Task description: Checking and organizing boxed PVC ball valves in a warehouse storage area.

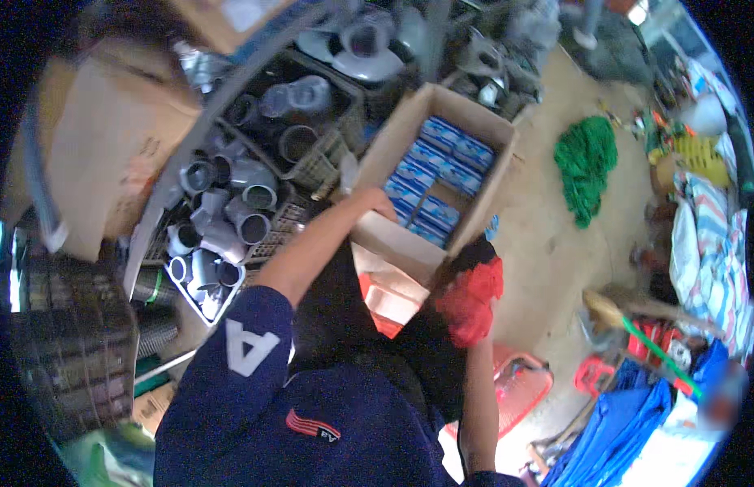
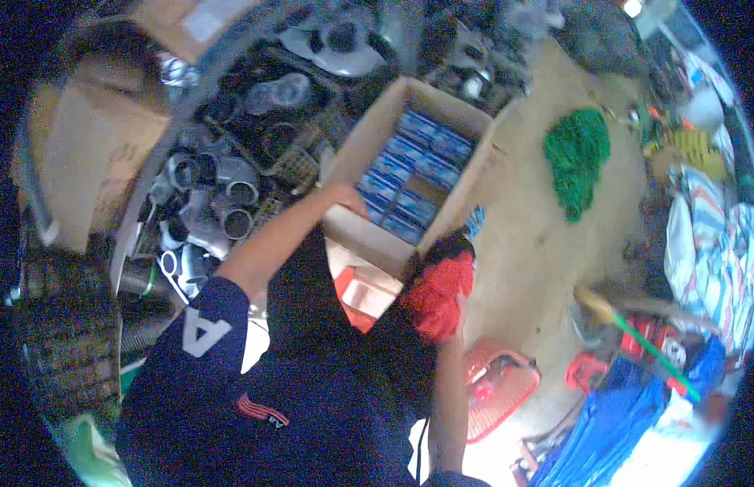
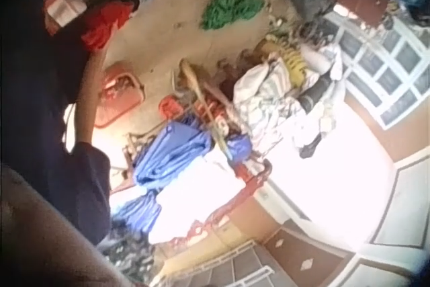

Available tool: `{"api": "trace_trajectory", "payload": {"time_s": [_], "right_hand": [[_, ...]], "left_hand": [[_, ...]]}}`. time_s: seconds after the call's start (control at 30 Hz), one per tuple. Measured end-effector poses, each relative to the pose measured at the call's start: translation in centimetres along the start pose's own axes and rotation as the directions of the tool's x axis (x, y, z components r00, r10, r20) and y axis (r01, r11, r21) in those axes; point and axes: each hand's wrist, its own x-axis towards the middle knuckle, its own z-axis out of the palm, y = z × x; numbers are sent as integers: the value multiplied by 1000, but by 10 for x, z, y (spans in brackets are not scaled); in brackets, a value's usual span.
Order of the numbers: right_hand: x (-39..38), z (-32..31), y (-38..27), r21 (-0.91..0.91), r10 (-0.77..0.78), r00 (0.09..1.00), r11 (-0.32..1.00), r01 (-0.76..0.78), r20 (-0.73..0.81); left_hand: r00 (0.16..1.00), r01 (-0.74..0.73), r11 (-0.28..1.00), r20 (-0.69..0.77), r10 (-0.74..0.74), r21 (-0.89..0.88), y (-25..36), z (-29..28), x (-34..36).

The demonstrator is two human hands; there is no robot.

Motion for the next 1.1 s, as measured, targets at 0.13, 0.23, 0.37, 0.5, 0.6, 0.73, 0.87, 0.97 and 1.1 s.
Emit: {"api": "trace_trajectory", "payload": {"time_s": [0.13, 0.23, 0.37, 0.5, 0.6, 0.73, 0.87, 0.97, 1.1], "right_hand": [[-1, -31, -6, -218, -186, 980, 956, 197, 71], [-11, -50, -13, -162, -228, 968, 956, 243, 106], [-6, -32, -16, -196, -223, 968, 950, 242, 114], [-15, -5, -15, -293, -203, 976, 931, 218, 81], [-19, 15, -1, -313, -303, 952, 901, 300, 40], [-2, 28, -5, -282, -316, 943, 900, 332, 103], [1, 2, -17, -181, -153, 939, 960, 216, 309], [20, -9, -27, -116, 65, 637, 992, 39, 768], [-2, -10, -14, -225, -179, 964, 949, 222, 196]], "left_hand": [[926, 2, 1000, -378, -9, -20, 33, 1, -46], [410, -543, 777, -908, -85, -319, 53, 31, -106], [60, -260, 922, -958, -282, -288, 46, 138, -213], [849, -285, 109, -304, -433, -952, 32, 313, -281], [903, 30, 391, -143, -406, -920, 7, 461, -305], [877, -322, 139, -351, -328, -936, -9, 551, -289], [857, -259, 361, -385, -342, -896, -8, 499, -271], [783, -323, 469, -510, -356, -822, 19, 412, -324], [829, -304, 439, -462, -316, -846, 22, 401, -328]]}}
